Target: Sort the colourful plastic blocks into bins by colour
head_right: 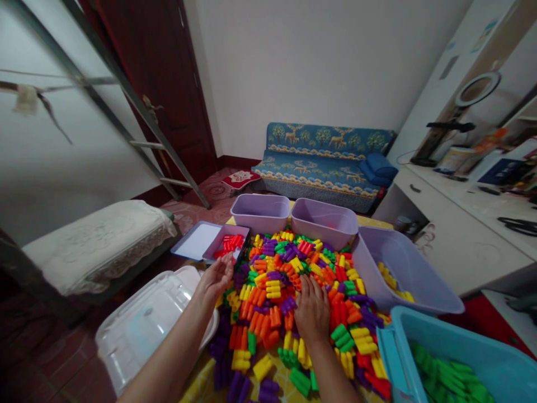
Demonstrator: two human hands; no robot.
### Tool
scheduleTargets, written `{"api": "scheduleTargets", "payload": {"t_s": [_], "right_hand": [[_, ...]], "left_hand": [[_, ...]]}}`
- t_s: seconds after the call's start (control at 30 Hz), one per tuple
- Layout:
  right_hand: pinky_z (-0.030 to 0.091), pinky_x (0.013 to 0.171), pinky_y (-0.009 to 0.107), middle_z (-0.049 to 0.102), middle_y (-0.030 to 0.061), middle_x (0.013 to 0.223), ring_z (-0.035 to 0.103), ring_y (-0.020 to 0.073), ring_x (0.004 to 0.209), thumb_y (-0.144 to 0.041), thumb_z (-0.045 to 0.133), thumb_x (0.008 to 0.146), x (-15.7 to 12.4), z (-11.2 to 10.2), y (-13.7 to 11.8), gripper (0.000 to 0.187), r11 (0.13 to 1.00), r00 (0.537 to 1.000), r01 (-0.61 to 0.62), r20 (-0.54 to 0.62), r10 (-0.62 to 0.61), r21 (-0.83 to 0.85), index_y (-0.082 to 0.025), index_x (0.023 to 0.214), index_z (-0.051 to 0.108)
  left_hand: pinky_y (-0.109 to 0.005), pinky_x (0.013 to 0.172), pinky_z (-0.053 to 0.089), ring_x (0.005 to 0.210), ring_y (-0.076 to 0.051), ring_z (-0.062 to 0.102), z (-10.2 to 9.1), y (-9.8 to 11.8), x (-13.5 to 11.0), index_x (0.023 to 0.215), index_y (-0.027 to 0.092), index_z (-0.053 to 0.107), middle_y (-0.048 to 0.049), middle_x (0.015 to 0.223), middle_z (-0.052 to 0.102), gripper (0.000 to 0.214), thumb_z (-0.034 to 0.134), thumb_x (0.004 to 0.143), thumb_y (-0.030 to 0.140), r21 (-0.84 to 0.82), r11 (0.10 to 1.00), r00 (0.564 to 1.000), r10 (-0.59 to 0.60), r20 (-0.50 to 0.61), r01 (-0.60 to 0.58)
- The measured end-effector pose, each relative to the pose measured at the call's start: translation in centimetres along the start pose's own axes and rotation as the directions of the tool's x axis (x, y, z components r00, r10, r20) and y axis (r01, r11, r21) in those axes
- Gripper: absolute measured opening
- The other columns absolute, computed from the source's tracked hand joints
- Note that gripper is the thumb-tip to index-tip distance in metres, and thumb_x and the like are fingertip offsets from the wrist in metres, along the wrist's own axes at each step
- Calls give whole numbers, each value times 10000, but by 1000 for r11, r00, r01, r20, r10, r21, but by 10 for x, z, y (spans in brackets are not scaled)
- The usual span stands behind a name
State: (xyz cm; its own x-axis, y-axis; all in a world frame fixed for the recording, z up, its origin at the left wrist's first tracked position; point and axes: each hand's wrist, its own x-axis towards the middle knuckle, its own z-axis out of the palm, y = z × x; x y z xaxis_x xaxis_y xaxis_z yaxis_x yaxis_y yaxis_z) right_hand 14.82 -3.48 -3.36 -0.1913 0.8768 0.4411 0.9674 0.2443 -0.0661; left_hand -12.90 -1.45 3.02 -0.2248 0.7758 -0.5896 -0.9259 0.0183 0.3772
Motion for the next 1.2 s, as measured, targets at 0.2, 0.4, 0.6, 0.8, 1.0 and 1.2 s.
{"api": "scheduleTargets", "payload": {"t_s": [0.2, 0.4, 0.6, 0.8, 1.0, 1.2], "right_hand": [[320, 1065, 391, 600, 109, 1307, 473, 232, 1261, -190, 417, 906, 0, -1, 0, 410, 1000, 1000, -2, -5, 2, 9, -144, 1297, 531], [313, 1074, 397, 595, 111, 1314, 466, 231, 1267, -181, 411, 912, 0, -3, -1, 406, 1000, 1000, -3, 9, 3, 2, -123, 1296, 530], [305, 1079, 400, 600, 111, 1309, 470, 233, 1260, -189, 426, 917, 0, -2, -1, 402, 1000, 1000, -3, 2, 3, 4, -118, 1301, 523], [300, 1080, 398, 596, 108, 1315, 468, 236, 1262, -188, 439, 912, 0, -2, -1, 399, 1000, 1000, -6, 11, 6, 12, -119, 1295, 525], [294, 1084, 406, 590, 108, 1326, 462, 235, 1270, -187, 413, 918, -1, -3, -2, 407, 1000, 1000, -12, 12, 11, 16, -123, 1305, 522], [296, 1081, 410, 581, 109, 1338, 456, 233, 1280, -198, 407, 915, -1, -3, -2, 419, 999, 1000, -23, 21, 22, 32, -136, 1313, 521]], "left_hand": [[-275, 789, 529, 853, -164, 680, -8, -14, -9, 1035, 147, 652, -78, 933, 713, 190, 554, 876, 180, 637, 679, 929, 305, 209, -366], [-337, 908, 449, 1064, -250, 595, -14, -20, -27, 1081, 237, 696, -82, 1067, 654, 320, 662, 763, 224, 689, -601, 712, 265, 650, -405], [-309, 760, 479, 961, -248, 647, -15, -25, -29, 1137, 243, 666, -88, 1061, 658, 352, 608, 794, 192, 647, -705, 820, 165, 548, -291], [-334, 851, 490, 937, -214, 647, -14, -37, -17, 1061, 190, 680, -74, 995, 701, 311, 643, 756, 146, 751, -48, 723, 239, 648, -658], [-290, 699, 540, 847, -219, 682, -4, -56, -15, 999, 134, 688, -117, 996, 717, 498, 870, 546, 231, 531, 801, 917, 52, 396, -275], [-252, 647, 527, 774, -193, 681, -10, -66, -7, 979, 120, 720, -110, 908, 732, 423, 852, 591, 229, 580, 775, 923, 11, 385, -251]]}}
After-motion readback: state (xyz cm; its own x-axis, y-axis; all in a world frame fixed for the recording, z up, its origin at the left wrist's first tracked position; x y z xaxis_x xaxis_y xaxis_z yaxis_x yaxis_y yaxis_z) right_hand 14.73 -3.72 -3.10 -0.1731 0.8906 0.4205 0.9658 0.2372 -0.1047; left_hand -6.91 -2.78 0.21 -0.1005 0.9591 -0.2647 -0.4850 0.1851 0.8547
